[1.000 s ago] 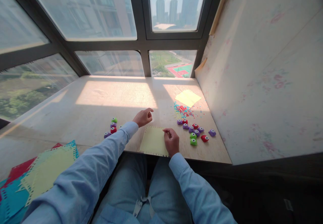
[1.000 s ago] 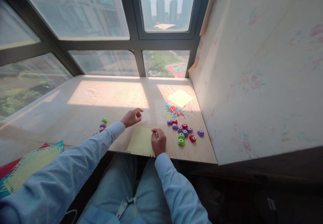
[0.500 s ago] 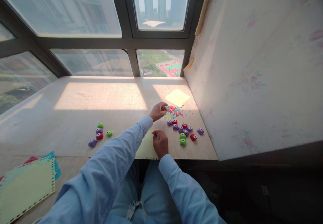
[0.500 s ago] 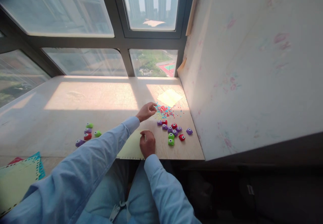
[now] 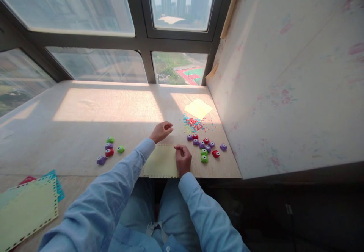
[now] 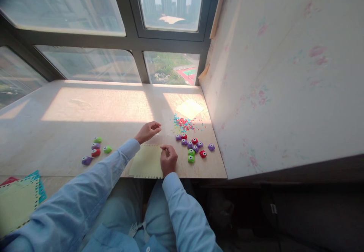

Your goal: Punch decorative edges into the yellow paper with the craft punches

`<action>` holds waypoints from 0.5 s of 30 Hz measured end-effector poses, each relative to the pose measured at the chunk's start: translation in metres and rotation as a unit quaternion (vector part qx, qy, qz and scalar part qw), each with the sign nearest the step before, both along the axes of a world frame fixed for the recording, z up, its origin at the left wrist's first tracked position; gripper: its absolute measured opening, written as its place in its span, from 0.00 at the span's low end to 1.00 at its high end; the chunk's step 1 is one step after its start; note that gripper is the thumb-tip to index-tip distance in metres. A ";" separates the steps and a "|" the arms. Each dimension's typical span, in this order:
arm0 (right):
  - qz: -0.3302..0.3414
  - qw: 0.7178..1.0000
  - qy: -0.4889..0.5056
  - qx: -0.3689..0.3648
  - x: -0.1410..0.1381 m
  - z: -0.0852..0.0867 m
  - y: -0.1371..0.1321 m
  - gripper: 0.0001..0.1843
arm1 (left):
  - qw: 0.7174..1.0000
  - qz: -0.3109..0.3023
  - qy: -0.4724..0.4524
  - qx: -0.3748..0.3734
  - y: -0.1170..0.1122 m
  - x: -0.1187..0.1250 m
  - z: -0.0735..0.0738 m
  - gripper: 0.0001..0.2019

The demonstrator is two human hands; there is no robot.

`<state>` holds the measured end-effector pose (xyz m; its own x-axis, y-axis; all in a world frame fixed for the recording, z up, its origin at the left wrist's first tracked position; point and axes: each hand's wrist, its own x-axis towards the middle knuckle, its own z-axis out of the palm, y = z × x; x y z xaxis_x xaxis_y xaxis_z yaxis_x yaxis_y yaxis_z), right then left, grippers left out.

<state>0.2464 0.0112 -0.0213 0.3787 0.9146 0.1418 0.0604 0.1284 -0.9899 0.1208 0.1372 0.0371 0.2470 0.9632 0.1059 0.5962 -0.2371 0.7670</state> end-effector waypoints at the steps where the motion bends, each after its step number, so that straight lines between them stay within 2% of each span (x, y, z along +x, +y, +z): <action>1: -0.003 1.000 0.010 -0.003 0.001 0.001 0.000 0.10 | 1.000 0.003 0.002 -0.002 -0.007 -0.006 -0.002 0.10; 4: -0.009 1.000 0.030 -0.001 0.002 0.004 -0.001 0.10 | 1.000 -0.004 0.020 0.009 -0.031 -0.019 -0.008 0.12; 10: -0.031 0.998 0.047 0.010 0.003 0.003 -0.001 0.10 | 0.981 -0.132 0.108 0.096 -0.073 -0.037 -0.021 0.16; 15: -0.062 0.997 0.030 0.018 0.003 0.001 0.000 0.09 | 0.971 -0.147 0.157 0.107 -0.097 -0.059 -0.025 0.25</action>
